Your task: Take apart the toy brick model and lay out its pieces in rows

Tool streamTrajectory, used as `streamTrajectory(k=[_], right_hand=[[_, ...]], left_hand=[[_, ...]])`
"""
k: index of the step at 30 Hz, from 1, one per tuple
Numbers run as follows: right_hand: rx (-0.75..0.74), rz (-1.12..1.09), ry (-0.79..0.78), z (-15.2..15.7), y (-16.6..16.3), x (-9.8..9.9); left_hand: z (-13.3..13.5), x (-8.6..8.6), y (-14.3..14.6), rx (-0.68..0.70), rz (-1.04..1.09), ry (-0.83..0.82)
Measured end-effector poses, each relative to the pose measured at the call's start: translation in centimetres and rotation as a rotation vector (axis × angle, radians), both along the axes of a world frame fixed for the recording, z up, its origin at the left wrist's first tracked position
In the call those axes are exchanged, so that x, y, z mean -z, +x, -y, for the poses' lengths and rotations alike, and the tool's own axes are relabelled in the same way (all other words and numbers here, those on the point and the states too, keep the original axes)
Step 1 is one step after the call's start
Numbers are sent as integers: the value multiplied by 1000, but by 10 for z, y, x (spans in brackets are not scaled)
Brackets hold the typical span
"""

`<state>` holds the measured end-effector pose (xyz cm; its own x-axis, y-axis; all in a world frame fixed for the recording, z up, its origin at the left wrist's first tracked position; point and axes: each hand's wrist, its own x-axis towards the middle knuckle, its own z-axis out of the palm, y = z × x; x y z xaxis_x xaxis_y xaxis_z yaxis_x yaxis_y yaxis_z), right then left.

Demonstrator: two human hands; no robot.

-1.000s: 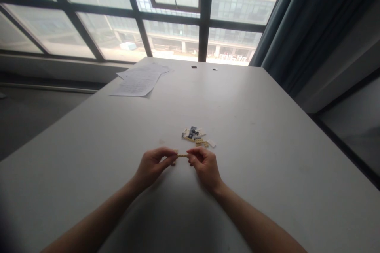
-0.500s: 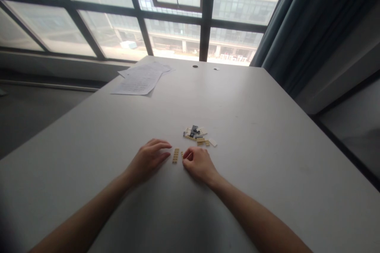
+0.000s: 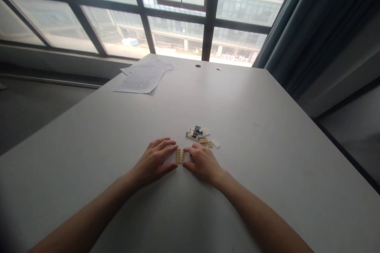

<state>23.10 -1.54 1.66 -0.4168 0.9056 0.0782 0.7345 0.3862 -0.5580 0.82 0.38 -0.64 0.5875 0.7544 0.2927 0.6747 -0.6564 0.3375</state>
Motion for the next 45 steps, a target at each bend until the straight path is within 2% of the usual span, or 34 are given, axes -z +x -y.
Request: streamTrajectory(k=[9,33,39,45], right_hand=[[26,-68,45,3,-5,9],[63,-95,91,7,-4,15],[241,95,244,-6,1,10],[279,307,295,-23,1,8]], left_hand=[[2,-1,4,1,-28,-15],[1,-1,1,27,2,-35],[1,-3,1,12,-1,-59],[1,-2,2,6,14,-44]])
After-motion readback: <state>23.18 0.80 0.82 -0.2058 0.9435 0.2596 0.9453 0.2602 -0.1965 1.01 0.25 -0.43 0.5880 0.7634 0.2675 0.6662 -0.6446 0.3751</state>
